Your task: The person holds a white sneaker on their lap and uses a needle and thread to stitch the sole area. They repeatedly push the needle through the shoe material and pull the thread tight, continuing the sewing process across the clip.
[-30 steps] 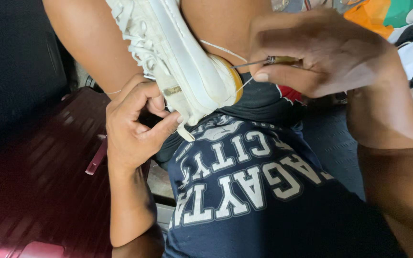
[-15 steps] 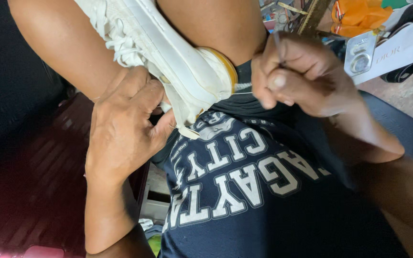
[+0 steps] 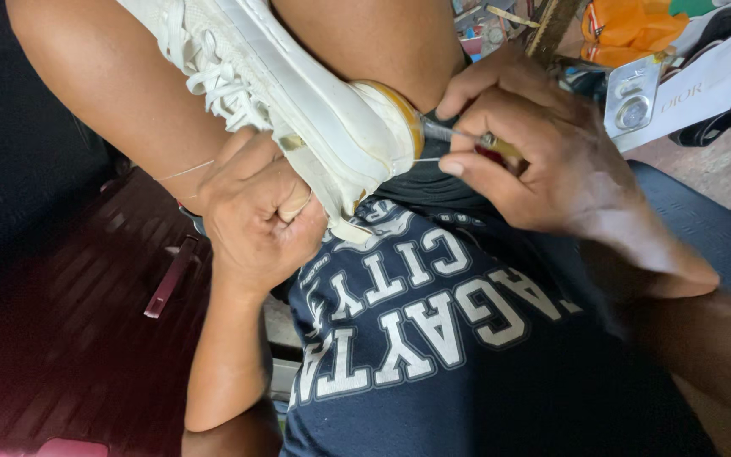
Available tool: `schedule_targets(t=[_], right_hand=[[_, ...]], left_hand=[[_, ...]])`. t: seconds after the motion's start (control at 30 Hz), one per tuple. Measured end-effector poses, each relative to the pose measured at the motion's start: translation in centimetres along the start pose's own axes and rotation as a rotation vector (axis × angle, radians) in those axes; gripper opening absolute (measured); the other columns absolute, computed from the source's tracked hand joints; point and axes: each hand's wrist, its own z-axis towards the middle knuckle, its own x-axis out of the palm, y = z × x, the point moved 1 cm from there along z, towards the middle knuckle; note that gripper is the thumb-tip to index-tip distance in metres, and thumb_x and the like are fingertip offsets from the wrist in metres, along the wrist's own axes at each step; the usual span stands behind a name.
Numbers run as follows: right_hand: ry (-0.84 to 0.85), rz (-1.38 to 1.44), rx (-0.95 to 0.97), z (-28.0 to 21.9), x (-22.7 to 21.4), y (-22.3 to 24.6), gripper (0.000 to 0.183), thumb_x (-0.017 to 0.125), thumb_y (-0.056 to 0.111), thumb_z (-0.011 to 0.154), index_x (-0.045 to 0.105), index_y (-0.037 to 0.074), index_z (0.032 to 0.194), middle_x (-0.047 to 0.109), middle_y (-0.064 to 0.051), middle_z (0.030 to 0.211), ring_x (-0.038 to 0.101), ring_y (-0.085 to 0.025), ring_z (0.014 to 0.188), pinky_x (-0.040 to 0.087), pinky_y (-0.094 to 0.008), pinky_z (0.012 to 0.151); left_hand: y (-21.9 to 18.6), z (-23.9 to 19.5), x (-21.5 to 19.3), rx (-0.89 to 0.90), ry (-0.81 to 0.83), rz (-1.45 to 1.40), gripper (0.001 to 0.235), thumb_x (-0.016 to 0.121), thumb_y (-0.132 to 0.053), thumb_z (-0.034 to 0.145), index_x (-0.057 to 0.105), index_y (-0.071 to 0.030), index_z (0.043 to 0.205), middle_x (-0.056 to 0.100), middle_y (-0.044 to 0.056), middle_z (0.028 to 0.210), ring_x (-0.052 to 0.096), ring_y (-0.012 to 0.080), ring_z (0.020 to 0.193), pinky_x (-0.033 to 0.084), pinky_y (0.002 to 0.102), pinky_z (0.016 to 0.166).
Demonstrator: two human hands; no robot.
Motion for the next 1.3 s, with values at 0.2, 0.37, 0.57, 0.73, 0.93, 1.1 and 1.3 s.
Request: schedule_targets(t=[0.2,0.37,0.57,0.73,0.93,1.1,1.3], right_hand=[[-0.042,0.448,-0.13,0.4,0.6,0.6,0.011,0.061,0.003,0.104,0.052,0.004,0.097,0.061,-0.014,0.123,0.058,-0.009,0.089,0.051,-0.022,0.083],[-0.127,0.808,0.03,1.3,1.6,0.9,0.013,0.042,0.014,0.105,0.047,0.005,0.097,0.065,-0.016,0.113,0.048,-0.006,0.072,0.046,-0.023,0.076],[-0.189,0.914,-0.043,1.4,2.2,1.5,0.02,0.04,0.02,0.119,0.045,0.007,0.104,0.068,-0.014,0.102,0.048,-0.004,0.059,0.053,-0.026,0.079],[-0.184,0.884,-0.088,1.8,2.2,1.7,0.018,0.041,0.021,0.118,0.045,0.006,0.109,0.063,-0.009,0.094,0.043,-0.001,0.053,0.063,-0.04,0.099],[-0.185,0.801,-0.13,1.9,2.5,2.2,0.018,0.041,0.019,0.112,0.043,0.003,0.104,0.057,-0.009,0.085,0.045,-0.005,0.06,0.062,-0.036,0.083],[-0.166,0.936,-0.106,2.1,2.5,2.3,0.017,0.042,0.019,0.118,0.041,0.006,0.106,0.051,-0.004,0.082,0.052,-0.009,0.069,0.053,-0.027,0.075],[-0.153,0.892,-0.114,2.6,2.8,2.8,0.018,0.041,0.019,0.11,0.04,0.004,0.1,0.051,-0.008,0.086,0.046,-0.003,0.065,0.052,-0.025,0.071]], left_hand=[[0.1,-1.6,2.8,0.001,-0.278,0.012,0.039,0.077,0.006,0.079,0.041,-0.003,0.066,0.041,0.009,0.072,0.04,0.0253,0.067,0.031,0.034,0.062],[-0.6,-3.3,3.0,-0.101,-0.424,-0.197,0.03,0.067,0.002,0.093,0.043,-0.003,0.076,0.05,0.018,0.101,0.043,0.022,0.077,0.037,0.031,0.069],[0.6,-4.3,2.4,-0.306,-0.434,-1.317,0.031,0.062,-0.02,0.108,0.052,-0.007,0.081,0.065,0.012,0.085,0.045,0.0109,0.061,0.039,0.02,0.058],[-0.7,-4.0,0.0,-0.452,-0.125,-0.472,0.021,0.051,-0.013,0.115,0.058,-0.001,0.098,0.063,0.005,0.088,0.055,0.0076,0.068,0.047,0.021,0.063],[-2.6,-1.9,-1.8,-0.428,0.003,-0.313,0.004,0.057,0.0,0.108,0.061,0.001,0.109,0.062,0.004,0.093,0.063,0.0066,0.072,0.05,0.022,0.065],[-3.5,-0.3,-1.7,-0.375,0.001,-0.055,0.018,0.075,0.001,0.091,0.062,0.0,0.103,0.064,0.007,0.091,0.069,0.0145,0.078,0.052,0.025,0.068],[-3.1,0.9,-2.3,-0.246,0.213,0.142,0.019,0.082,-0.005,0.09,0.069,0.0,0.103,0.062,0.014,0.088,0.065,0.0329,0.078,0.051,0.039,0.073]])
